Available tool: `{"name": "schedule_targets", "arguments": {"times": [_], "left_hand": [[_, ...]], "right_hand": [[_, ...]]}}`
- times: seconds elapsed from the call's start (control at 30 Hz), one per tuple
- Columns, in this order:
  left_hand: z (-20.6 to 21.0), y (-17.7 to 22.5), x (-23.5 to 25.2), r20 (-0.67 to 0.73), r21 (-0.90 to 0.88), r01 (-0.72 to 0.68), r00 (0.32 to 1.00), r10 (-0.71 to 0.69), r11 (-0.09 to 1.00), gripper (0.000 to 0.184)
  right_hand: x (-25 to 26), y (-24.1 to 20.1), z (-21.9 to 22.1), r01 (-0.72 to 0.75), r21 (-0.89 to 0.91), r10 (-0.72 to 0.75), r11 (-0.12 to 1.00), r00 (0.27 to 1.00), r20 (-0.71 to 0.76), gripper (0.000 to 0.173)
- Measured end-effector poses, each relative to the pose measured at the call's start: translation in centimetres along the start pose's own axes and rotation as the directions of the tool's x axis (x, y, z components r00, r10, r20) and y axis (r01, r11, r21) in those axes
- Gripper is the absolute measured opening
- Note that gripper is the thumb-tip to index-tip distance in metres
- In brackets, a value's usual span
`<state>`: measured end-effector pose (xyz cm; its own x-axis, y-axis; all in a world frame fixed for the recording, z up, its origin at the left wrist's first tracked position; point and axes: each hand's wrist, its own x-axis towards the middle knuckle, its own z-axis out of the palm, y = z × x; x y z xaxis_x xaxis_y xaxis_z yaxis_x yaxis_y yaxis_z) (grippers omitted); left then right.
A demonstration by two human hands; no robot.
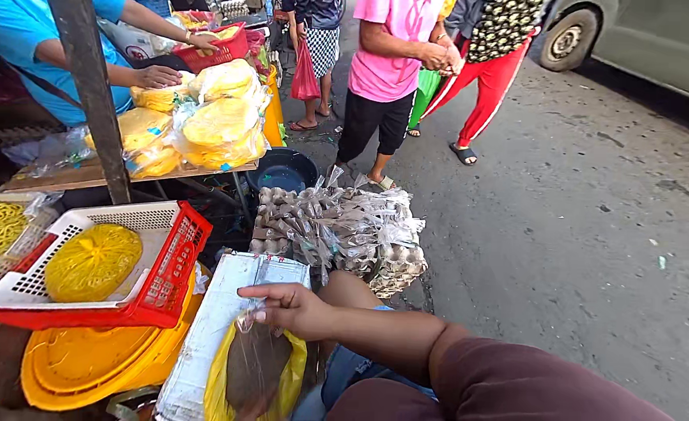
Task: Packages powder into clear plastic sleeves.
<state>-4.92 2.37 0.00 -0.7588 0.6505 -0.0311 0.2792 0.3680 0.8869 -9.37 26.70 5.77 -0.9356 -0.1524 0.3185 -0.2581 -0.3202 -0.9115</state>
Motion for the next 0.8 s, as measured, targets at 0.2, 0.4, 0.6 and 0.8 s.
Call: {"name": "schedule_targets", "arguments": {"times": [0.2,0.4,0.6,0.8], "left_hand": [[1.7,0.5,1.3,-0.441,-0.198,-0.166,0.895,0.064,0.966,0.015],[2.3,0.0,0.2,-0.299,-0.153,-0.007,0.953,-0.039,0.988,0.019],[0.8,0.2,-1.0,-0.266,-0.155,0.201,0.934,-0.236,0.967,0.021],[-0.1,-1.3,-2.1,-0.266,-0.348,0.266,0.892,-0.367,0.899,0.017]], "right_hand": [[-2.4,2.6,2.9,-0.097,-0.089,0.119,0.991,0.951,0.287,0.052],[-0.5,1.7,0.7,-0.144,-0.142,0.151,0.979,0.988,0.038,0.018],[0.7,1.8,-1.7,-0.21,-0.129,0.169,0.969,0.947,-0.273,0.03],[1.6,0.8,-4.6,-0.147,-0.055,0.118,0.988,0.929,-0.35,0.03]]}}
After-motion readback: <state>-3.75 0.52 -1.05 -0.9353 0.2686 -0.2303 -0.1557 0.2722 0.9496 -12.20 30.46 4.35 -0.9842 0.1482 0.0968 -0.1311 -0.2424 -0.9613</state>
